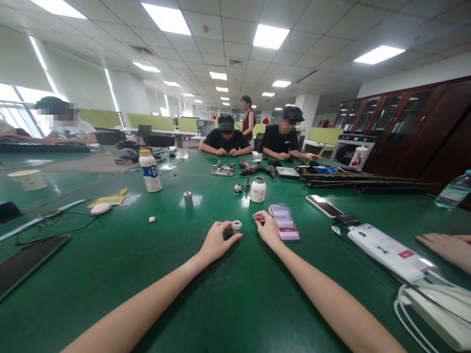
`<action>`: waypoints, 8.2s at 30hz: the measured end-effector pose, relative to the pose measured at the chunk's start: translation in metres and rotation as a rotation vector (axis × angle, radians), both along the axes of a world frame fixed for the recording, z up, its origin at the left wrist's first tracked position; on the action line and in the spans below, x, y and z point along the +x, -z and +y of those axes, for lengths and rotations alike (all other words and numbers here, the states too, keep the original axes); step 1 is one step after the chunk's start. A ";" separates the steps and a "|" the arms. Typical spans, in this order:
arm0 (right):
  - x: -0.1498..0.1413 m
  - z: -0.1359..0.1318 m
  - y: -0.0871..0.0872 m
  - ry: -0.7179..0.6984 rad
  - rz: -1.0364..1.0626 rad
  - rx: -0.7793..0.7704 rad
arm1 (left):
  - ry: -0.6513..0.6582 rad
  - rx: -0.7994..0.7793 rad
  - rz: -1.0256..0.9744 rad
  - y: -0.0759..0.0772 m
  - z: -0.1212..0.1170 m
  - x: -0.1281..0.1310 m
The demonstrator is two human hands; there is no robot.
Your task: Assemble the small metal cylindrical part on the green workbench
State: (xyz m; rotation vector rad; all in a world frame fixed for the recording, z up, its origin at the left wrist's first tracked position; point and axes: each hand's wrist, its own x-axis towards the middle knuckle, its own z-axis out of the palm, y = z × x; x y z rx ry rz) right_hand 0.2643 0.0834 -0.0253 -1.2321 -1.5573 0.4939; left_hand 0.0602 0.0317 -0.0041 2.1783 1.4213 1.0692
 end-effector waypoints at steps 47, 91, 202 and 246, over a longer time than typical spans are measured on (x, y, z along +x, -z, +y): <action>0.002 -0.006 0.004 0.065 -0.231 -0.012 | -0.004 0.015 0.028 0.001 0.002 0.001; 0.002 -0.009 -0.008 0.092 -0.330 0.018 | 0.000 0.007 0.020 0.001 0.001 0.000; -0.032 -0.025 -0.054 -0.204 0.031 0.116 | 0.011 0.012 0.039 0.003 0.004 0.000; -0.039 -0.039 -0.060 -0.322 -0.136 0.036 | 0.028 0.040 0.045 0.006 0.005 -0.002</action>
